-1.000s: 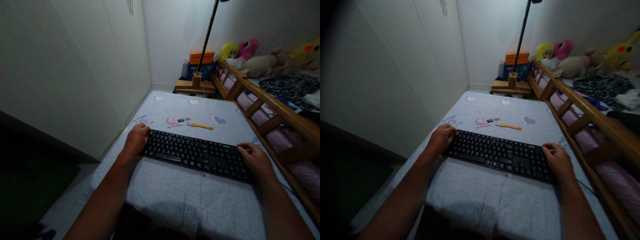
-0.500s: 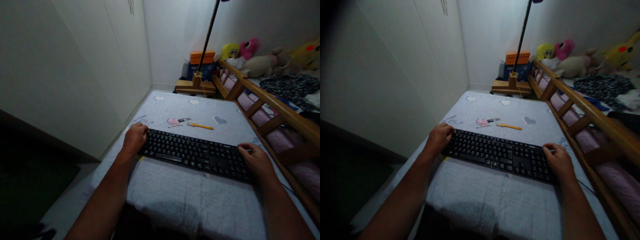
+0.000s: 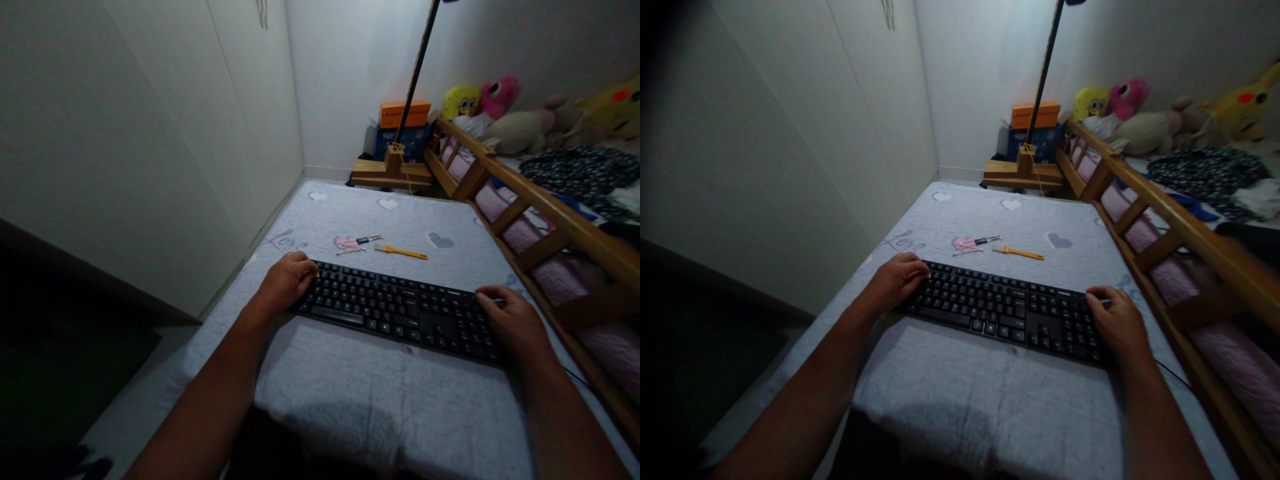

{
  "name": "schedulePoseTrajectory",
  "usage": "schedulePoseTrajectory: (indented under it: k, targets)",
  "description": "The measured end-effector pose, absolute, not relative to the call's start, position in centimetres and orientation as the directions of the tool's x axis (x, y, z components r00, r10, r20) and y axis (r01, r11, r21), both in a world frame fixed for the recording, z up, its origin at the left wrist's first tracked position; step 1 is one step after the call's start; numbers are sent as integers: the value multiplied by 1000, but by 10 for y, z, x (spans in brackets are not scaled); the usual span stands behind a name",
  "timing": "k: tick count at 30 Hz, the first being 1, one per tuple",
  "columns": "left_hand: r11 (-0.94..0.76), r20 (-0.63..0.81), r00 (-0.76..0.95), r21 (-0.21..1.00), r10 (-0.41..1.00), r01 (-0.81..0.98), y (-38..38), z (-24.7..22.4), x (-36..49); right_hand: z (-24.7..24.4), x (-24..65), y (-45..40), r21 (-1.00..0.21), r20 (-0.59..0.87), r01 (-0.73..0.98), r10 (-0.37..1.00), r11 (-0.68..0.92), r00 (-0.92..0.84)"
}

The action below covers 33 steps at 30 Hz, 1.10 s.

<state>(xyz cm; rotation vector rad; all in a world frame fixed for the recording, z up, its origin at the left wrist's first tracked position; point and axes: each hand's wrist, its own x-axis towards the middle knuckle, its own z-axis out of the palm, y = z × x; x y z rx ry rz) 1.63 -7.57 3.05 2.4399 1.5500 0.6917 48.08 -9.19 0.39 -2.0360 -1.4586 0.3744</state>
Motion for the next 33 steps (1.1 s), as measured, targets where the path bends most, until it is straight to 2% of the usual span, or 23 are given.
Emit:
schedulePoseTrajectory:
  k: [7,23,27,33]
  targets:
    - [-395,278,308,357,910,846,-76,32,17,5,479,-92,-610,174,775,927,-164,333]
    - [-201,291,108,312,951,929,-73,32,8,6,479,-92,-601,139,774,928,-199,346]
    - [-258,324,144,346,935,902,-74,33,10,7,479,-93,-602,125,773,934,-198,336]
    - [-441,299,341,398,891,804,-78,33,21,6,480,-92,-602,136,773,930,-197,342]
